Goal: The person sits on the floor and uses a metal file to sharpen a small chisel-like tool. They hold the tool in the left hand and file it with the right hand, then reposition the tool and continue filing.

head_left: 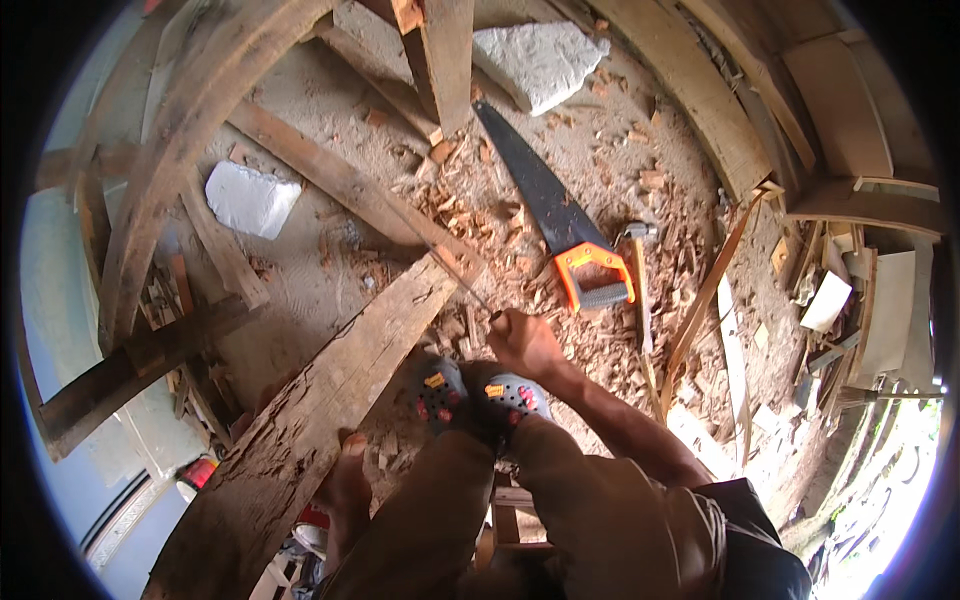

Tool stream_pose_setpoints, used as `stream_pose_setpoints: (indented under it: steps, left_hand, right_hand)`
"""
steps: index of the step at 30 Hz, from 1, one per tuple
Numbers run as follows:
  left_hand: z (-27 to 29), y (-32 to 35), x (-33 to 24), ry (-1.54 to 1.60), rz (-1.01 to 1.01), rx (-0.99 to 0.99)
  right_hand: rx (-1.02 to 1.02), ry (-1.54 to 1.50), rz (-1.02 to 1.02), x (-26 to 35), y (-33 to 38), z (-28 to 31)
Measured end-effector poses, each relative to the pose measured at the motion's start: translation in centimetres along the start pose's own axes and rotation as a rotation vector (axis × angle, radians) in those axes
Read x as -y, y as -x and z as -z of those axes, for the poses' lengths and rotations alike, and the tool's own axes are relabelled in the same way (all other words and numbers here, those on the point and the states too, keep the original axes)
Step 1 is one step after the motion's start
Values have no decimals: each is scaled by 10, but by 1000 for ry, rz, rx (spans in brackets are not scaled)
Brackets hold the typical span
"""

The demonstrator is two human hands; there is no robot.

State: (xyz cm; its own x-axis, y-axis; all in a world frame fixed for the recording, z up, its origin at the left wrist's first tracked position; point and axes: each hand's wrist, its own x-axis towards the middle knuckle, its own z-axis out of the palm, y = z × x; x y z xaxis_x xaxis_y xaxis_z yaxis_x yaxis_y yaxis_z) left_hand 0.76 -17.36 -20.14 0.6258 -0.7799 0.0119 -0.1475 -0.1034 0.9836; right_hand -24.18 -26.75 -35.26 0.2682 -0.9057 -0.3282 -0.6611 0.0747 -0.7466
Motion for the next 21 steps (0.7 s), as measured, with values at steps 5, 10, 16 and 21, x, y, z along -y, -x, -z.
stream_pose_setpoints:
  steps: [5, 10, 16, 21]
  left_hand:
    - [39, -2, 19, -268, -35, 55]
    - [22, -4, 7, -259, -44, 50]
    - [-13, -4, 10, -149, 88, -63]
    - [-2, 9, 1, -62, 68, -161]
  right_hand:
    - [-255, -485, 233, 87, -14, 53]
    - [-61, -9, -39, -43, -10, -21]
    - [63, -17, -21, -18, -10, 2]
    - [-75, -324, 42, 59, -12, 32]
